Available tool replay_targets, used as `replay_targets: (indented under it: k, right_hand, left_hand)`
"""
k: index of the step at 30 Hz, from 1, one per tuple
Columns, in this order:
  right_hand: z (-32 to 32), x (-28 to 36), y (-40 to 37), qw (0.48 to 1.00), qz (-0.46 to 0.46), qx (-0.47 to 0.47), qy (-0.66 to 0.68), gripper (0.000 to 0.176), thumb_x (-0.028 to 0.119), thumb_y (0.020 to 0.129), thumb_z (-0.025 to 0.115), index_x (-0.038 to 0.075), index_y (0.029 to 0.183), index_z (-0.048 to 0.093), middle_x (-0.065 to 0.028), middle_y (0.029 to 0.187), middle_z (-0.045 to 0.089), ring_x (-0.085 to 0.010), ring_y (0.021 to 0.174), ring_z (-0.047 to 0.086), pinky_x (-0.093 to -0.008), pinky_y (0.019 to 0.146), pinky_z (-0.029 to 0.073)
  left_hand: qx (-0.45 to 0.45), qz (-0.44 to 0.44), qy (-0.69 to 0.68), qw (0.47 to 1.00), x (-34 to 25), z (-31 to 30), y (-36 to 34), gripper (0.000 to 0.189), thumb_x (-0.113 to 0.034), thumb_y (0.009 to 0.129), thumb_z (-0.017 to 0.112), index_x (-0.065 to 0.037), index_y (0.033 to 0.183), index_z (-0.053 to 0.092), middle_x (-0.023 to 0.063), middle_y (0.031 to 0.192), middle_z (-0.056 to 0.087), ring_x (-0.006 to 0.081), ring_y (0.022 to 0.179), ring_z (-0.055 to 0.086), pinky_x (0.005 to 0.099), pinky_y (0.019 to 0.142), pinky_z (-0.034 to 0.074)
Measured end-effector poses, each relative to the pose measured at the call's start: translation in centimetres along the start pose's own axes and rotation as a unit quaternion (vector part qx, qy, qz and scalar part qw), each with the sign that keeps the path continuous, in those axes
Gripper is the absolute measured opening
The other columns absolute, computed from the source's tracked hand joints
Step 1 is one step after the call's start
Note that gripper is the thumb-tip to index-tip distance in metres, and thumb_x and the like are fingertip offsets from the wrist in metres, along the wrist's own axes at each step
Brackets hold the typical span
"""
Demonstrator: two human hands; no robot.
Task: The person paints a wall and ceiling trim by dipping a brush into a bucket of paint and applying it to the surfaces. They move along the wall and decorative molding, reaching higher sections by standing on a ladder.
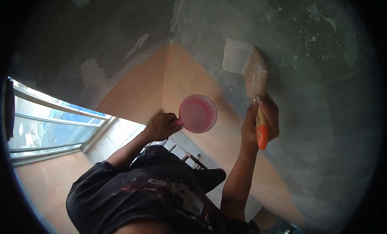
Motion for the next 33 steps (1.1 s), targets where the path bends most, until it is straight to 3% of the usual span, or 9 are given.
replay_targets:
  k: [4,7,16,19,25,33]
  right_hand:
    - [2.0,2.3,-0.8,0.998,0.001,0.038,0.048,0.01,-0.008,0.085,0.062,-0.003,0.094,0.062,-0.0166,0.094,0.065,-0.0251,0.083,0.065,-0.0343,0.074,0.054]
    - [7.5,1.9,-2.1,0.991,0.011,0.065,0.118,0.023,-0.01,0.075,0.067,0.002,0.096,0.066,-0.0175,0.097,0.067,-0.0292,0.085,0.068,-0.035,0.074,0.056]
    - [21.2,-0.8,-1.5,0.969,0.005,0.066,0.239,0.023,-0.005,0.077,0.07,0.005,0.098,0.065,-0.0127,0.096,0.066,-0.0263,0.084,0.067,-0.0342,0.072,0.055]
    - [21.3,-1.4,-1.0,0.974,0.001,0.102,0.2,0.022,-0.004,0.078,0.069,0.005,0.098,0.065,-0.0122,0.096,0.066,-0.0281,0.083,0.067,-0.035,0.071,0.054]
    - [12.6,1.1,-1.2,0.993,-0.053,0.053,0.089,0.024,-0.011,0.078,0.066,0.003,0.098,0.065,-0.0131,0.097,0.067,-0.0262,0.088,0.068,-0.0345,0.073,0.057]
    - [21.2,-0.6,-1.8,0.979,-0.041,0.053,0.192,0.024,-0.01,0.079,0.067,0.003,0.1,0.065,-0.0114,0.097,0.066,-0.0231,0.087,0.067,-0.0313,0.075,0.056]
  left_hand:
    - [-0.003,-0.018,-0.011,1.0,1.6,0.8,-0.6,0.033,-0.03,0.085,0.07,0.003,0.091,0.065,0.0213,0.082,0.066,0.0331,0.08,0.067,0.0401,0.072,0.051]
    - [-0.013,-0.022,-0.007,1.0,2.4,0.8,-0.9,0.034,-0.03,0.084,0.071,0.003,0.09,0.066,0.0216,0.081,0.067,0.0342,0.079,0.067,0.0406,0.072,0.051]
    - [-0.018,-0.05,0.003,0.999,3.8,1.4,-1.4,0.035,-0.031,0.084,0.069,0.003,0.089,0.066,0.0237,0.083,0.066,0.0372,0.082,0.067,0.0422,0.073,0.051]
    - [-0.01,-0.059,-0.009,0.998,4.0,1.8,-1.7,0.035,-0.031,0.085,0.066,0.004,0.09,0.066,0.0241,0.084,0.067,0.0374,0.083,0.067,0.0424,0.075,0.051]
    - [-0.011,-0.064,-0.044,0.997,4.3,2.2,-2.0,0.036,-0.032,0.087,0.062,0.003,0.092,0.066,0.024,0.086,0.067,0.0392,0.086,0.066,0.0433,0.076,0.053]
    - [-0.002,-0.075,-0.025,0.997,4.0,1.3,-2.2,0.037,-0.034,0.087,0.063,0.002,0.095,0.064,0.0241,0.088,0.067,0.0409,0.087,0.066,0.0452,0.078,0.053]
Point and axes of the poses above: each hand's wrist, its own y-axis towards the middle knuckle, its own z-axis out of the palm, x = y × z, the point moved 6 cm from there along y, towards the middle knuckle
